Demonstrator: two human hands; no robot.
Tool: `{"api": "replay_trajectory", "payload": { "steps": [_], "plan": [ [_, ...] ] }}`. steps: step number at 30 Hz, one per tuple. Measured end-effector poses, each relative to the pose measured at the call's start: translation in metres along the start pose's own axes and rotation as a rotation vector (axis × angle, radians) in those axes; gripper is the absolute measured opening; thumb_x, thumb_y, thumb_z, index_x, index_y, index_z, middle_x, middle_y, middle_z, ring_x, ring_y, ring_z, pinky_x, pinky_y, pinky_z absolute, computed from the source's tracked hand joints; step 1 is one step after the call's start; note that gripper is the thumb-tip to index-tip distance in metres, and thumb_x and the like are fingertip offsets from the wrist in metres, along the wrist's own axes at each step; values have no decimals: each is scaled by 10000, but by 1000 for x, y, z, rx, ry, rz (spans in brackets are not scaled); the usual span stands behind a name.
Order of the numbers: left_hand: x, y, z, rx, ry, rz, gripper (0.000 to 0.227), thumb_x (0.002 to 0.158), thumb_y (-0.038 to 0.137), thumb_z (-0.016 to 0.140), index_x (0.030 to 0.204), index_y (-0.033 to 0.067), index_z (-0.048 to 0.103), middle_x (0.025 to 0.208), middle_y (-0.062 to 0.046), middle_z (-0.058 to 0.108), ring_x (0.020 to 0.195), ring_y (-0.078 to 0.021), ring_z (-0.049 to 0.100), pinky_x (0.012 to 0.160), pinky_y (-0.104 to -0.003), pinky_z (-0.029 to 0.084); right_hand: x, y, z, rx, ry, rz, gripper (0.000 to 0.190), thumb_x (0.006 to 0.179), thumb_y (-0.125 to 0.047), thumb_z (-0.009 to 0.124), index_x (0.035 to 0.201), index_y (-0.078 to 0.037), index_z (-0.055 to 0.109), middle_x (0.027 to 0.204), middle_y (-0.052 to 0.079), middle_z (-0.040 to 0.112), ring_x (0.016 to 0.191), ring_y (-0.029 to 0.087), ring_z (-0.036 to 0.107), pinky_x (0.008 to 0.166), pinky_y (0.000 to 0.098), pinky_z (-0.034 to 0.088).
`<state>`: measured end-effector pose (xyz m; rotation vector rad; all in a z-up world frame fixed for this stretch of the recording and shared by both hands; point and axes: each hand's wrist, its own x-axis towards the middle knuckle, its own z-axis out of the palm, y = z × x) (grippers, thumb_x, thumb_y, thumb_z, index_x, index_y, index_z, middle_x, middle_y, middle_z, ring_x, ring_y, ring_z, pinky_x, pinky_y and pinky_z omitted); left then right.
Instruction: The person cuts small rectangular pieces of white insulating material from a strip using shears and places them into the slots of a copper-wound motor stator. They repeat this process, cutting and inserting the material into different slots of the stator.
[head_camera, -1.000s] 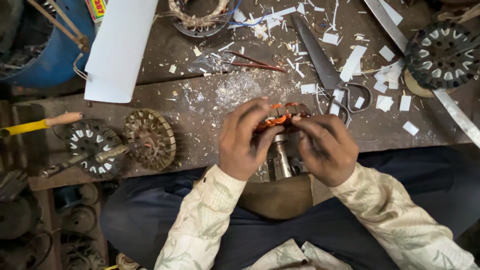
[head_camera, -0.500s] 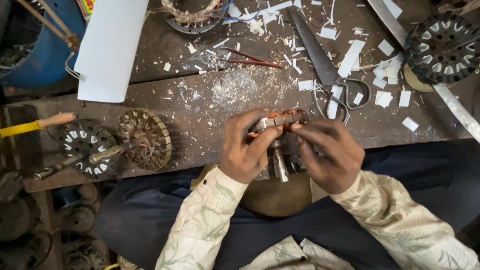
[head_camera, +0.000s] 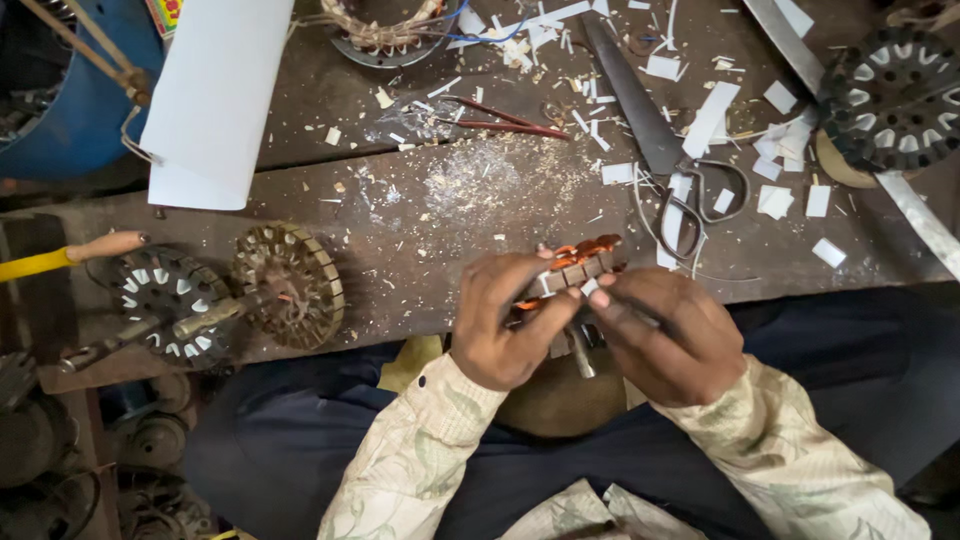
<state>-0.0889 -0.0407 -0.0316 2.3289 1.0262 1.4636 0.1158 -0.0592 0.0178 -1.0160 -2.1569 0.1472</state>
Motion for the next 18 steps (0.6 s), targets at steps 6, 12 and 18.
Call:
{"api": "replay_trajectory", "payload": {
  "steps": [6, 12, 18],
  "plan": [
    [-5, -1, -3, 7, -21, 8, 322, 919, 80, 828, 1193, 134, 668, 1303, -139, 566, 1139, -332, 643, 967, -493, 539, -2, 7, -1, 24, -24, -48, 349, 771, 98, 811, 1101, 40, 716, 1136, 181, 693, 1006, 339, 720, 859, 404, 615],
    [-5, 1, -4, 23, -30, -7, 317, 929, 82, 823, 1202, 132, 670, 1302, -140, 566, 1142, -321, 649, 974, -481, 534, -7, 11, 3, 20, -18, -51, 345, 779, 97, 825, 1100, 32, 716, 1135, 184, 697, 1014, 345, 727, 866, 404, 620],
    [-6, 1, -2, 20, -29, -22, 328, 945, 85, 820, 1224, 150, 660, 1330, -127, 564, 1160, -314, 648, 999, -475, 535, -5, 15, 4, 47, -6, -79, 335, 773, 98, 835, 1086, 58, 724, 1142, 199, 700, 1019, 352, 732, 869, 413, 635]
  ]
}}
